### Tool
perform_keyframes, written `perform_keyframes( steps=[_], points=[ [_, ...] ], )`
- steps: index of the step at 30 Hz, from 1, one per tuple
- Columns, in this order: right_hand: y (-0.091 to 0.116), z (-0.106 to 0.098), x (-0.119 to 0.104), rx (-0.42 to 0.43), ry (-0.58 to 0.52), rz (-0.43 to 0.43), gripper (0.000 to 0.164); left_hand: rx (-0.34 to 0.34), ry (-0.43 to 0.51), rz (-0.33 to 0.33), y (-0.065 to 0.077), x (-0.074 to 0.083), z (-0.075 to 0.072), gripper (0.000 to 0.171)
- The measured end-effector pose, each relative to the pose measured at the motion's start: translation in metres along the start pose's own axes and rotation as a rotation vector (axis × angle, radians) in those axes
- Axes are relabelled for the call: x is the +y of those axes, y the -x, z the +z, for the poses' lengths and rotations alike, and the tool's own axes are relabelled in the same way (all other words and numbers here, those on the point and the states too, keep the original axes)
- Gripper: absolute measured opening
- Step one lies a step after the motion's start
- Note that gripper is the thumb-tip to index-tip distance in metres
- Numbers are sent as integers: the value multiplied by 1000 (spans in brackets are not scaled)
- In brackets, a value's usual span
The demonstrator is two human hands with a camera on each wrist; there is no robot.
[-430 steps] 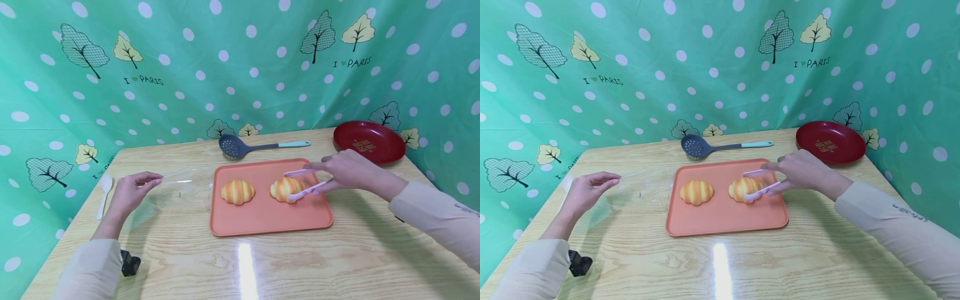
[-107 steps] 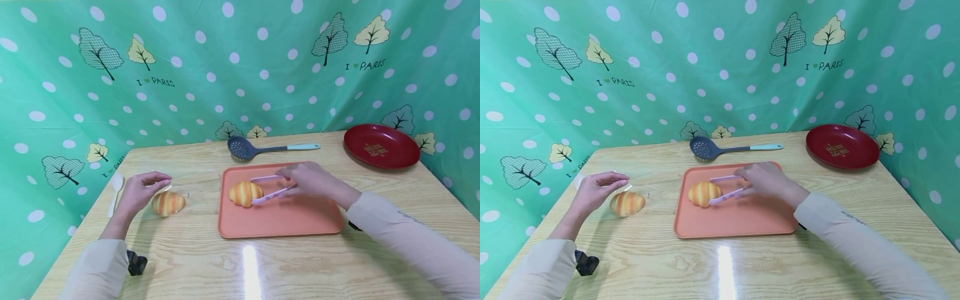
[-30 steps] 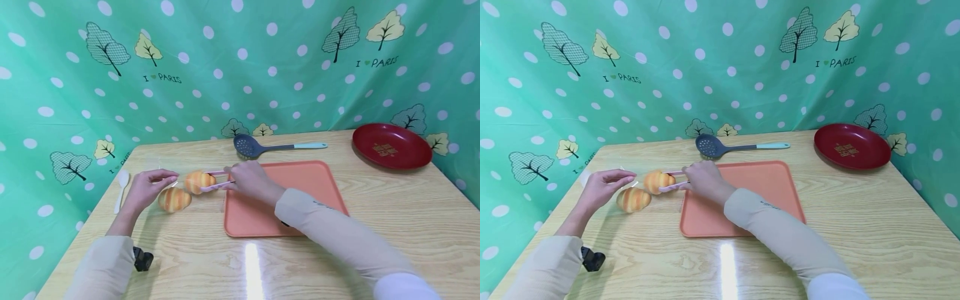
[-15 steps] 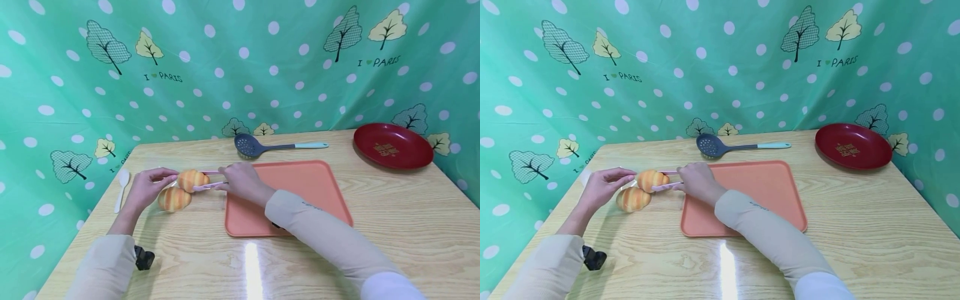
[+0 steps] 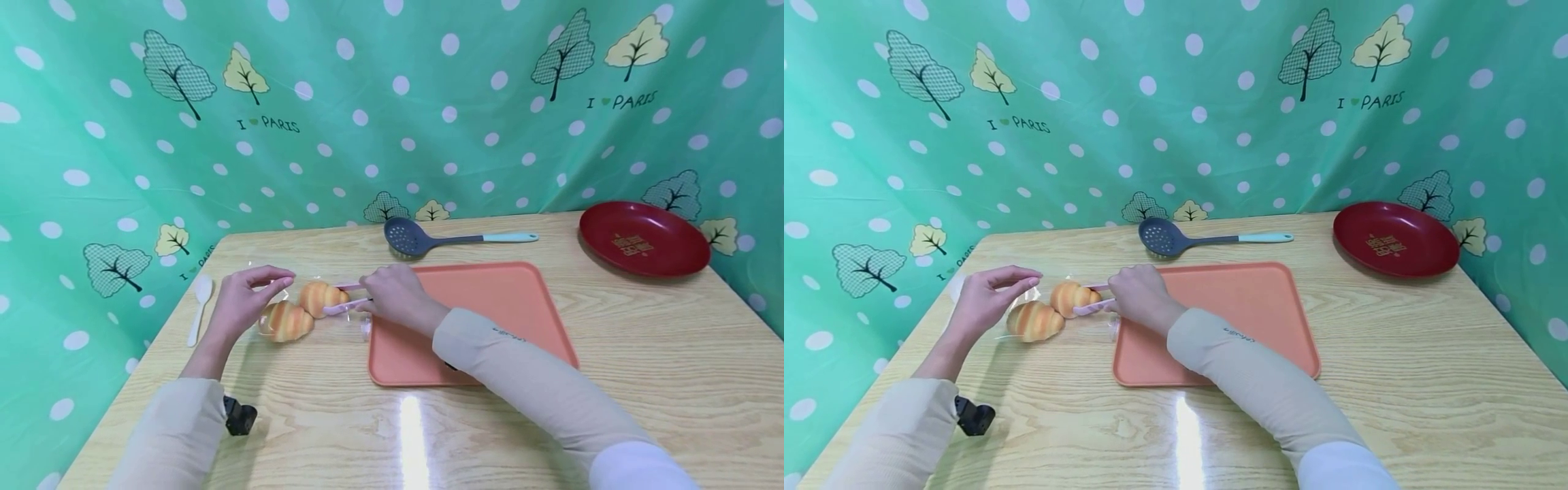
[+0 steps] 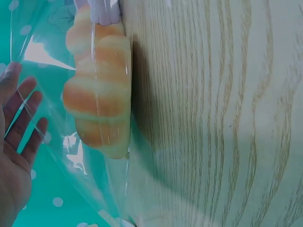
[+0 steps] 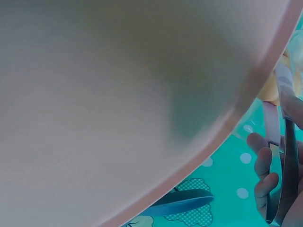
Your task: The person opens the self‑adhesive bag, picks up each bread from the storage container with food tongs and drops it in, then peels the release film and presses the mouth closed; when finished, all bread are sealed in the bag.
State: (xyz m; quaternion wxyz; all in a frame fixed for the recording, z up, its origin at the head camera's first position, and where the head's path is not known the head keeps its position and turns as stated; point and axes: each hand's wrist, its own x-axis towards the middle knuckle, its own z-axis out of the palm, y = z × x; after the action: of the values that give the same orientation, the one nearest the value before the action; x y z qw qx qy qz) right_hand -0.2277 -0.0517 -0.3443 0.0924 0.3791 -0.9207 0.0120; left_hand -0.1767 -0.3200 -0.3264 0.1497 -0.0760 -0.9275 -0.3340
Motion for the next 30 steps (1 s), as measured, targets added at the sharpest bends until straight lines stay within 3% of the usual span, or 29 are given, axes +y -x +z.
perform_keyframes(
  steps=[7, 17, 26, 30],
  points=[
    [0, -1, 0, -17, -3, 24, 39, 69, -15, 26, 0, 1, 1, 19],
    [-1, -3, -1, 28, -130, 103, 49, 21, -16, 17, 3, -4, 2, 17],
    [-11, -3, -11, -29, -215, 148, 47, -8, 8, 7, 2, -4, 4, 15],
    [-14, -3, -13, -38, -191, 142, 42, -17, 4, 7, 1, -4, 4, 16]
  ],
)
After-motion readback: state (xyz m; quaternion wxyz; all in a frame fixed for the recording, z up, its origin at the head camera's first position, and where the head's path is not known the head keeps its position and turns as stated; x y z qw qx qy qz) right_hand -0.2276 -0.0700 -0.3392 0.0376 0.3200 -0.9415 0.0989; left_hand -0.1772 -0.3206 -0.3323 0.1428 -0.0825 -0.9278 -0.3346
